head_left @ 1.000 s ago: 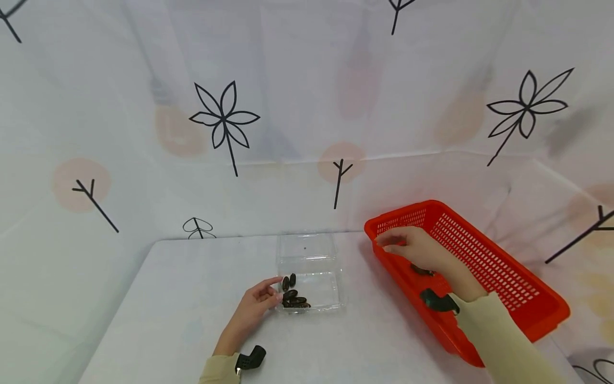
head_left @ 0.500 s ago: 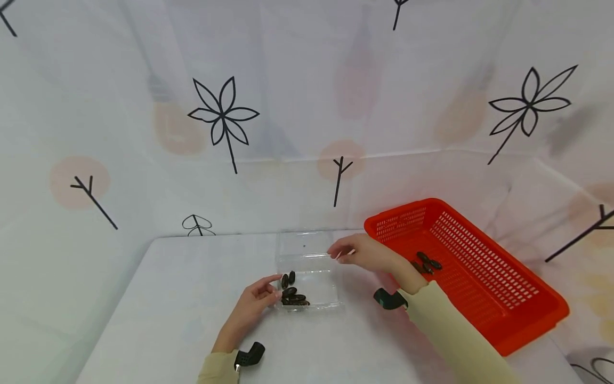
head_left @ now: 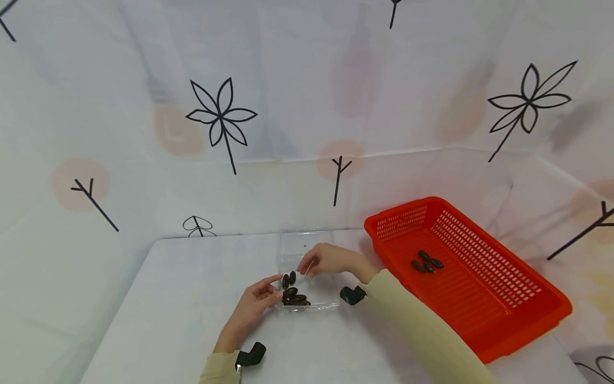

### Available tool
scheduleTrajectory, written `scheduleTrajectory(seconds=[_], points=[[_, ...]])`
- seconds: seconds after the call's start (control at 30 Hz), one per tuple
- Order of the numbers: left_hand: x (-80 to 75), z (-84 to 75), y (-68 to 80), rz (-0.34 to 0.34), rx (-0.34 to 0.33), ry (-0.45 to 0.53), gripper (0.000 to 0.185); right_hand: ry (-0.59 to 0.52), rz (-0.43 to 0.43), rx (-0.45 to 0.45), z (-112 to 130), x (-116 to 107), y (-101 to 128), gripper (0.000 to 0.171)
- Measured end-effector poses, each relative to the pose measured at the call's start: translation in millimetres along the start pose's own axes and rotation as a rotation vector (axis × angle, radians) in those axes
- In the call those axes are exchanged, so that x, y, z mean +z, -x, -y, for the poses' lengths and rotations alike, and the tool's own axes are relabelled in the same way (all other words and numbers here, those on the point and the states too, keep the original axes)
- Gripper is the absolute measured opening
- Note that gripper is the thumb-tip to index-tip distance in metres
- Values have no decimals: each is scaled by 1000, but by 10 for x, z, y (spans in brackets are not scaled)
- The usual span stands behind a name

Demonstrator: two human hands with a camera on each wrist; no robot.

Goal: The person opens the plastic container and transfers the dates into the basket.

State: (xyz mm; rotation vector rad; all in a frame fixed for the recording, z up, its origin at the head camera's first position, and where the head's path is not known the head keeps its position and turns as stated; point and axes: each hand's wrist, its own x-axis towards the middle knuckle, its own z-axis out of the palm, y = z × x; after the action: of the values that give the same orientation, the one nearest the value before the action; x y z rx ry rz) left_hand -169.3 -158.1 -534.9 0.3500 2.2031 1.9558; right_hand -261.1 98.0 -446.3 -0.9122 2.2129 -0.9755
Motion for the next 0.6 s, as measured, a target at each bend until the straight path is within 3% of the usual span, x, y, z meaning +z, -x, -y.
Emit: scheduleTrajectory(seconds=[0.33, 0.6], points=[[-5, -10, 11, -6, -15, -6, 47, 47, 156, 58, 70, 198, -286, 28], [1, -26, 14, -11, -28, -5, 48, 79, 172, 89, 78, 310, -382, 22]])
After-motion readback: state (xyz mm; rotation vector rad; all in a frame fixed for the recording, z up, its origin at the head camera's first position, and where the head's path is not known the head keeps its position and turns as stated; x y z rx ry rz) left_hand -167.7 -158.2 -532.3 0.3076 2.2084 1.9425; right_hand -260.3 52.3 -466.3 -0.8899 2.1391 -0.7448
